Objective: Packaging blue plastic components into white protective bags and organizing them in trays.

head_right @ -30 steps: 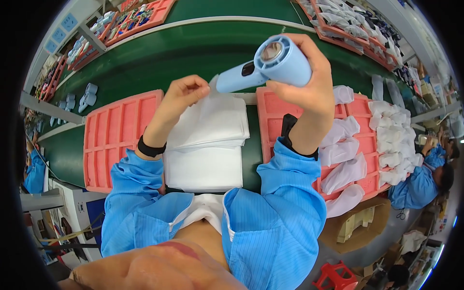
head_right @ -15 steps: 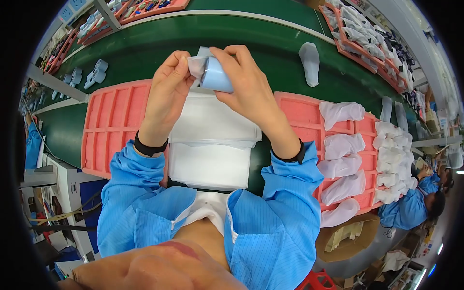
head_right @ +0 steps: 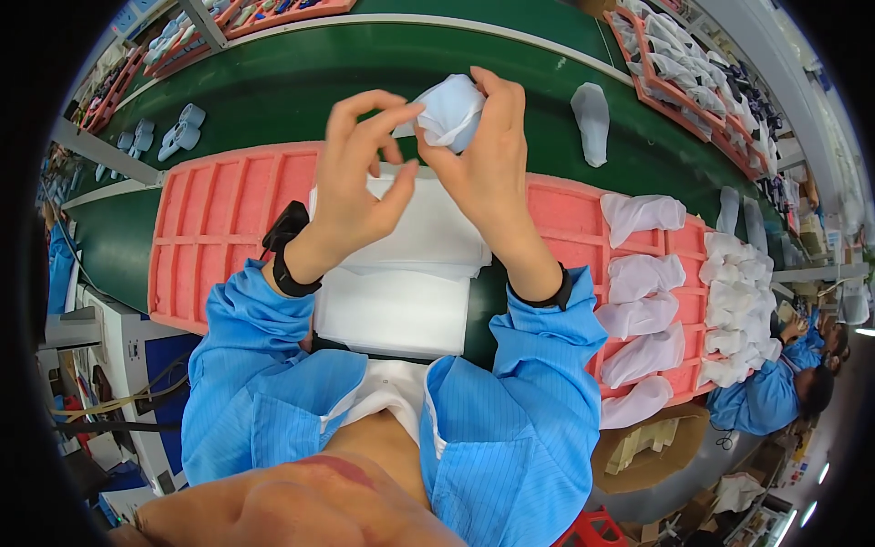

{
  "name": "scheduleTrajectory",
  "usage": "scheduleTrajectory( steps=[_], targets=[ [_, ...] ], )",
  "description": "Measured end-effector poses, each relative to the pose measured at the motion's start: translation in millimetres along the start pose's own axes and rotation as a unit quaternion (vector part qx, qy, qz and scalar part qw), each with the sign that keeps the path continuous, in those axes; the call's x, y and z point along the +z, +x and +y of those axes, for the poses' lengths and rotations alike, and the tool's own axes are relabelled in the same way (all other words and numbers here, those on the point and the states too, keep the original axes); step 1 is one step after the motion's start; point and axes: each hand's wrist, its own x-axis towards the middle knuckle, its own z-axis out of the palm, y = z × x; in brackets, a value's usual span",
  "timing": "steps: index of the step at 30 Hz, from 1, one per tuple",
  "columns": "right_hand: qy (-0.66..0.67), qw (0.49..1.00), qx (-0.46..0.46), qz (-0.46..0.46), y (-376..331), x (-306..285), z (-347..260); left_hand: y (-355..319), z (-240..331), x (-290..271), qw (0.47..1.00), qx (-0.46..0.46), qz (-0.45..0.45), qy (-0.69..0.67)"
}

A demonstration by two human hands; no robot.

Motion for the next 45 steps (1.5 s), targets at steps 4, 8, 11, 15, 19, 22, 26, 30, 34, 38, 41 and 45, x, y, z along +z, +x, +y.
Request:
scheduleTrajectory(
  steps=[4, 8, 11, 15, 19, 22, 26, 30, 34, 38, 41, 45],
  targets=[
    [0.188, 0.977, 0.086, -0.052, -3, -3, -12, 7, -9, 0, 0.999, -0.038, -0.031, 0.009],
    [0.329, 0.927, 0.09, -0.159, 2, -8, -13, 18, -23, -27, 0.989, -0.028, -0.033, -0.143],
    [0.153, 0.969, -0.008, -0.194, 4, -9, -5, 20, -17, -37, 0.909, -0.089, -0.07, -0.402],
    [0.189, 0.953, 0.055, -0.229, -2, -4, 7, 17, -14, -27, 0.916, -0.186, 0.111, -0.337],
    [-0.121, 0.991, -0.004, -0.059, -2, 0, 4, 13, -17, -19, 0.981, -0.041, 0.131, -0.14],
    [-0.11, 0.993, -0.026, -0.042, -3, 5, -3, 10, -24, -20, 0.989, 0.008, 0.132, -0.068],
    [-0.079, 0.997, 0.014, -0.002, -4, 7, -1, 11, -21, -23, 0.991, 0.028, 0.126, 0.043],
    [0.126, 0.955, 0.202, -0.176, 3, -4, -13, 24, -34, -32, 0.979, -0.122, 0.14, -0.086],
    [0.237, 0.841, 0.339, -0.348, 6, -19, 10, 55, -68, -52, 0.928, -0.288, -0.045, -0.232],
    [0.016, 0.904, 0.311, -0.293, -2, -11, 97, 61, -163, -78, 0.938, -0.265, -0.093, 0.203],
    [-0.244, 0.928, 0.2, -0.197, -18, -5, 148, 45, -233, -140, 0.826, -0.31, 0.035, 0.47],
    [-0.363, 0.893, 0.156, -0.216, -13, -7, 132, 0, -290, -243, 0.743, -0.42, 0.078, 0.515]
  ],
)
